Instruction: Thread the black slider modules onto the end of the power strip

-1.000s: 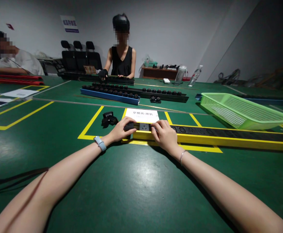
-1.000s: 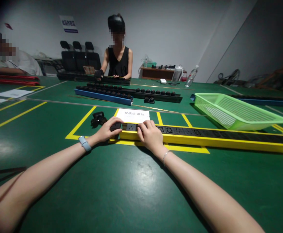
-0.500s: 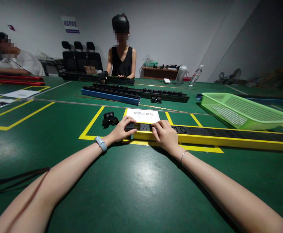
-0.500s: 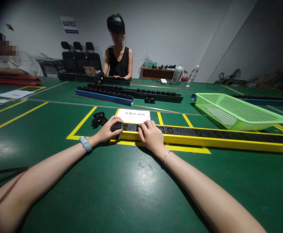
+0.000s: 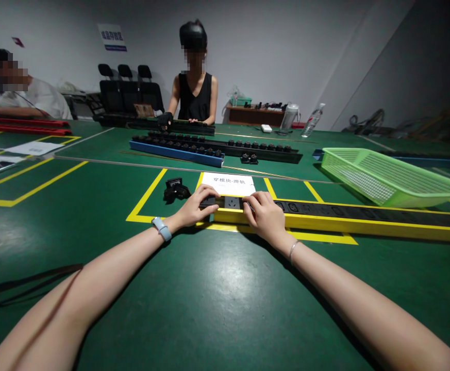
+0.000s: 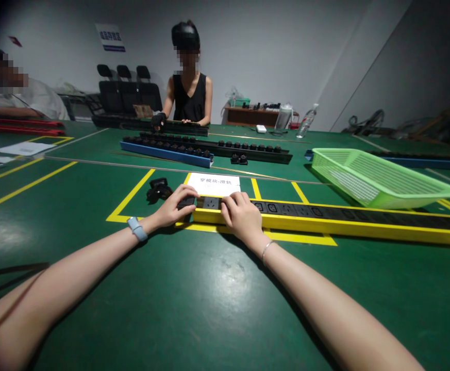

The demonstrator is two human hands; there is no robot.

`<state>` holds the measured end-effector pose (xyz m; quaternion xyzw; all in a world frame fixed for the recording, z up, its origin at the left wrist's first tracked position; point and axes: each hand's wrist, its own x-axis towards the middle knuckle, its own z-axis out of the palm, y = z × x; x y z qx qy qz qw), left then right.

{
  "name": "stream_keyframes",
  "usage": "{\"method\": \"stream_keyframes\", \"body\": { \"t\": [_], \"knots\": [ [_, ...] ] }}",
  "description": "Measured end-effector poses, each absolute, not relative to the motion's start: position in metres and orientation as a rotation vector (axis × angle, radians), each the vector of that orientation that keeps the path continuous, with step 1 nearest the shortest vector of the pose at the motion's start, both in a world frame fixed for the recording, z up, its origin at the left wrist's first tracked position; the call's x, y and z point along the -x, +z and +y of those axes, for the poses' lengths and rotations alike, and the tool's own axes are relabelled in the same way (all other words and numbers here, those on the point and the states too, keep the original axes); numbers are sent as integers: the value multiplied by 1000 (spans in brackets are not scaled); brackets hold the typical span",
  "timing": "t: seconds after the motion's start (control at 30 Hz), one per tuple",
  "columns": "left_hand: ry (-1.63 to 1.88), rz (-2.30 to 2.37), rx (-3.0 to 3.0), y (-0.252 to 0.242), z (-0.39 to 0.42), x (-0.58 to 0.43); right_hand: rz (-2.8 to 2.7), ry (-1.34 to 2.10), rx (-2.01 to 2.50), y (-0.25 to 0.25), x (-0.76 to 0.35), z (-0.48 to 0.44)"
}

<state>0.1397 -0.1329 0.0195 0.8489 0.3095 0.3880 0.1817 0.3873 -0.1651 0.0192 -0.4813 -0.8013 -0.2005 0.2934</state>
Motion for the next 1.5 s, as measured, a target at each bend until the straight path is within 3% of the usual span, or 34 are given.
{"method": "stream_keyframes", "body": {
  "t": [1.5],
  "knots": [
    [1081, 886, -2391, 17, -131, -139, -2142, -519, 1273, 20, -387, -165]
  ]
}}
